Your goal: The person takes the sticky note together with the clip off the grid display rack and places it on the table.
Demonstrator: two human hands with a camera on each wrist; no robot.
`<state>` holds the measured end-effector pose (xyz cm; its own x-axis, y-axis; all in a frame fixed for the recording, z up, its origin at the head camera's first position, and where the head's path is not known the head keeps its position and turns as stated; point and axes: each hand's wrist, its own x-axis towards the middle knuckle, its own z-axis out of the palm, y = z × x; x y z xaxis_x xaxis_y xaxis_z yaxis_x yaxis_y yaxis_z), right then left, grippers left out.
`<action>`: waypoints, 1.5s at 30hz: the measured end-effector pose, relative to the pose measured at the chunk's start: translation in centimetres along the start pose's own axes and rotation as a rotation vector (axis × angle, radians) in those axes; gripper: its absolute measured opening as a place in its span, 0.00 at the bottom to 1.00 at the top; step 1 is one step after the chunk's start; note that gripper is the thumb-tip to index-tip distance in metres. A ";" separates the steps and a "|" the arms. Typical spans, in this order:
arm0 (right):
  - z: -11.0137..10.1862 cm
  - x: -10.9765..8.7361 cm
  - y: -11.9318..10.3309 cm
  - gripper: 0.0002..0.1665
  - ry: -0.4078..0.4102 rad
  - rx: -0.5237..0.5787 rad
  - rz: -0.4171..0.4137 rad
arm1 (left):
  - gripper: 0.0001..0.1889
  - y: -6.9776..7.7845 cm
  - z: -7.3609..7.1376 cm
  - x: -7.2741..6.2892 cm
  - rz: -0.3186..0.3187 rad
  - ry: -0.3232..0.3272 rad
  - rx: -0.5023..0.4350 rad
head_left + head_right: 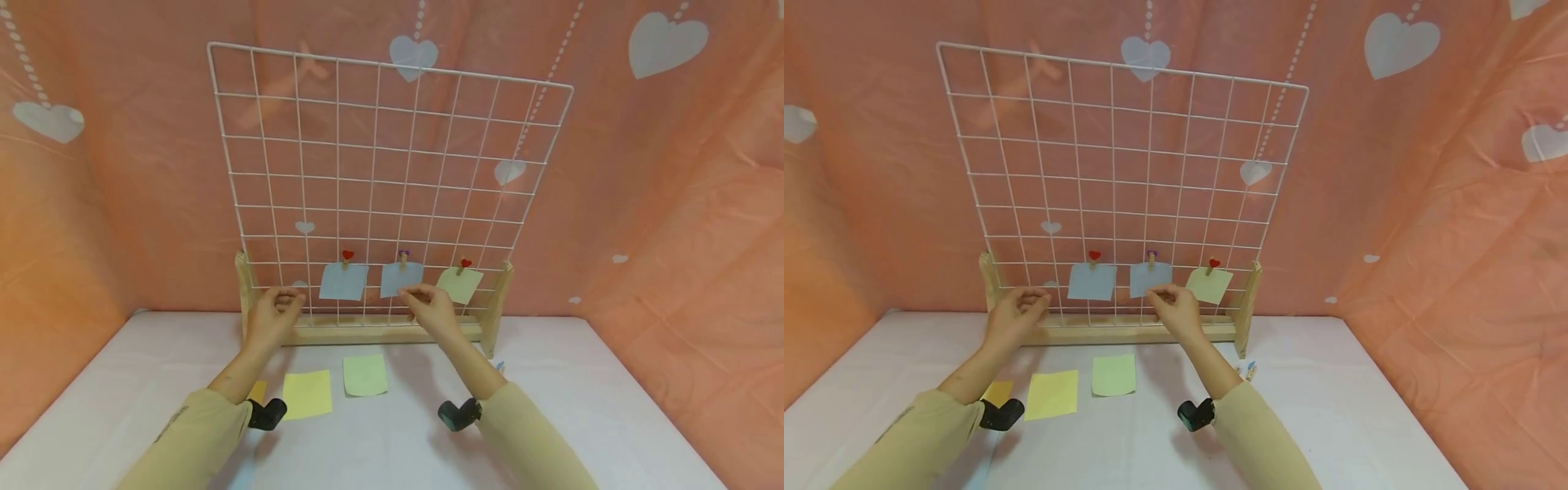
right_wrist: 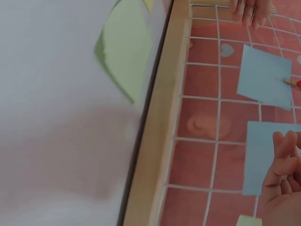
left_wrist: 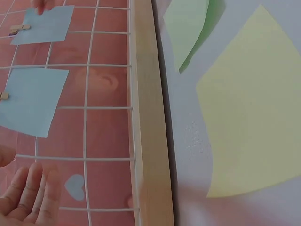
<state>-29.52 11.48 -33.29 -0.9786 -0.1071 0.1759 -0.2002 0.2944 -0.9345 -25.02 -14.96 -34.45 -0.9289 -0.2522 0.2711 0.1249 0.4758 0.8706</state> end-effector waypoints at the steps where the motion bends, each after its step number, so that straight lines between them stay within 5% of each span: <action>1: 0.2 0.1 -0.2 0.14 -0.001 0.006 -0.012 | 0.13 0.0 0.1 0.1 0.002 0.004 -0.005; 9: 1.6 1.0 -1.6 0.12 0.000 0.069 -0.057 | 0.13 0.5 1.1 0.5 0.036 0.005 -0.085; 33: 4.7 2.2 -4.6 0.18 -0.069 0.117 -0.157 | 0.14 1.1 3.2 1.2 0.111 0.051 -0.048; 45: 6.7 2.9 -5.9 0.26 -0.105 -0.131 -0.204 | 0.12 1.5 3.7 1.5 0.099 0.028 -0.018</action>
<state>-30.87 3.01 -29.31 -0.9082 -0.2731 0.3172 -0.4043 0.3765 -0.8335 -27.53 -11.47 -34.24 -0.9019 -0.2282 0.3667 0.2217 0.4840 0.8465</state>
